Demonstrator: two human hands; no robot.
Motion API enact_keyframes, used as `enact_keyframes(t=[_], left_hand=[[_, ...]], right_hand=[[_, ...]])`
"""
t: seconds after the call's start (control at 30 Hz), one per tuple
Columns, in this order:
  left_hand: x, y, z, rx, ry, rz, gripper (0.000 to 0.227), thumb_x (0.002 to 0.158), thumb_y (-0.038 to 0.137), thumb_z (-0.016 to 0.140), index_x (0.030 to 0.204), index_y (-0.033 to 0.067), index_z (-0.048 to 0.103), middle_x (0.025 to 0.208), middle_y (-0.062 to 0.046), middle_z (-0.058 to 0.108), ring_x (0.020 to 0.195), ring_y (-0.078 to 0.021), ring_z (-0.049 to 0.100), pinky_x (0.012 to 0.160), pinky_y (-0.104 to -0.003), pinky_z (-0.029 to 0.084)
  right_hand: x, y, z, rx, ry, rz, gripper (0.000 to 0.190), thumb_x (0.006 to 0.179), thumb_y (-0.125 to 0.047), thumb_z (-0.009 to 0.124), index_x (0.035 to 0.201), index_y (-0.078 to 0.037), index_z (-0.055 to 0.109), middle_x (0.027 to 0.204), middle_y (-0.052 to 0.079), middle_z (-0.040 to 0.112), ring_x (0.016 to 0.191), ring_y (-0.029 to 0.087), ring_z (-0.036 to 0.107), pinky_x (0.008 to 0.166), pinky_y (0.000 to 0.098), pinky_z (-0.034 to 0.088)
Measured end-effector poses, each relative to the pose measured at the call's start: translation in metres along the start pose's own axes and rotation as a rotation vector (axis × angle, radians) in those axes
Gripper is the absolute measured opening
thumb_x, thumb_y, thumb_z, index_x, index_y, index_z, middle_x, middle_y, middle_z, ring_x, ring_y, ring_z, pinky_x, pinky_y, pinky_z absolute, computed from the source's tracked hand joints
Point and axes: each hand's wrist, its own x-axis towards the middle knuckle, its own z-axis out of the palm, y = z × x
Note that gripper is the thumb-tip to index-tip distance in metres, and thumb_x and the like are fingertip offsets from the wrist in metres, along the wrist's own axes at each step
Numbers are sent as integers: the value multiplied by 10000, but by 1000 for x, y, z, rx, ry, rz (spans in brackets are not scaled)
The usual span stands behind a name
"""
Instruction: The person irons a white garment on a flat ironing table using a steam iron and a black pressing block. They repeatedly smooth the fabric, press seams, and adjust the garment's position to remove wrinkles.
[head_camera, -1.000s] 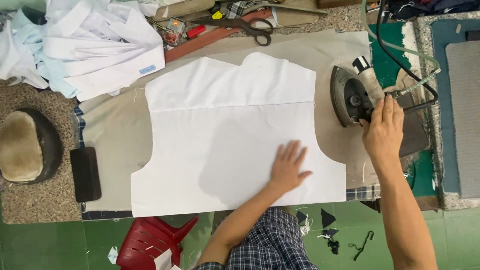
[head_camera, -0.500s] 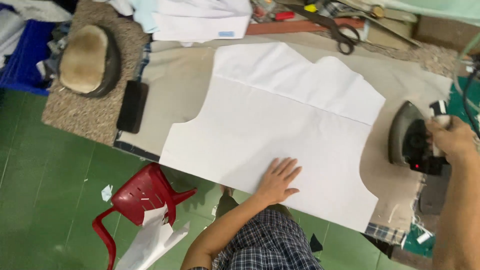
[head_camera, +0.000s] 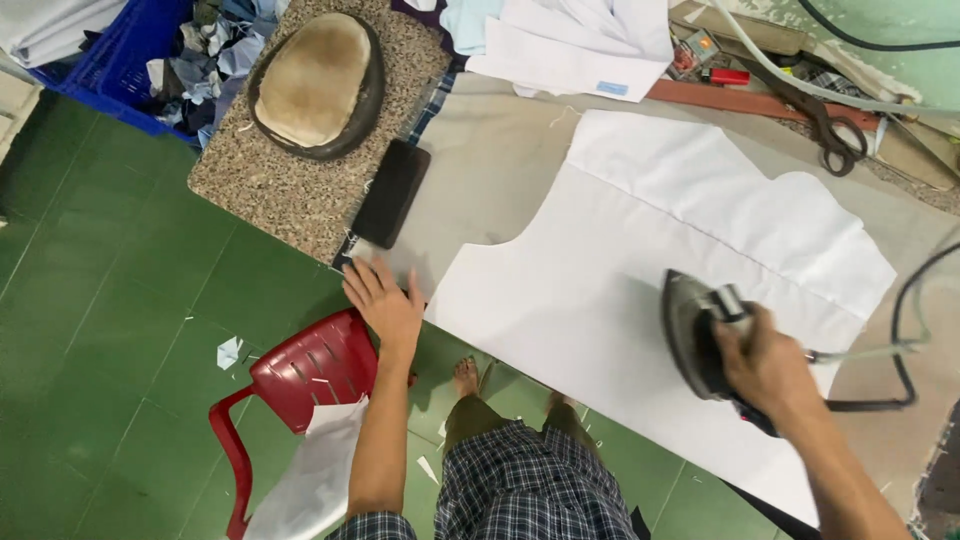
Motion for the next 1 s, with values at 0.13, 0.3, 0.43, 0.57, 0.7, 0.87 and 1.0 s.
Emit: enact_keyframes(t=[0.13,0.3,0.43,0.57,0.7,0.87,1.0], left_hand=[[79,14,13,-131,68,221,777,927,481,672,1499,0,459,1555,-320,359,1462,-480,318,1188,-615,187],[126,7,60,-125,-114,168,930,914,670,618,1570,57,374,1622,-275,259,1532,-414,195,1204,-602,86],[134,-8,53,-51,-57,277,749,932,540,666,1529,146,446,1400,-279,441,1258,-400,431,996,-508,313],[122,-36,41,-207,-92,223,701,842,392,791,1463,175,551,1229,-252,545,1037,-377,527,818,-461,410],[74,-67,-29,-336,12,143,646,787,305,842,1376,115,657,1155,-223,564,990,-353,539,840,-434,447],[-46,-39,-91,-543,-244,167,704,752,358,848,1409,215,638,1168,-205,578,1009,-354,564,865,-455,497],[-115,62,-112,-657,-444,300,641,764,347,832,1370,232,656,1202,-231,595,1081,-406,583,901,-489,476]], right_hand=[[-8,-83,93,-249,12,-596,530,945,-393,589,1336,-42,523,963,291,759,908,462,749,820,570,606],[5,-151,170,-416,63,-1155,538,910,-536,625,1234,-118,526,791,181,693,690,384,747,602,511,606],[9,-207,170,-502,205,-1321,531,939,-587,578,1124,-90,558,698,110,636,587,314,722,536,423,593],[37,-240,171,-607,440,-1433,489,945,-592,562,1022,-109,585,639,45,588,522,248,687,509,363,573],[49,-254,166,-688,499,-1484,491,970,-623,477,1010,-143,571,658,17,575,513,205,673,504,346,566],[59,-257,166,-696,61,-1309,534,1008,-585,403,1166,-94,545,791,133,681,669,360,745,618,482,584],[56,-260,157,-640,24,-1385,532,950,-563,469,1189,-93,549,895,138,665,773,369,748,641,482,596]])
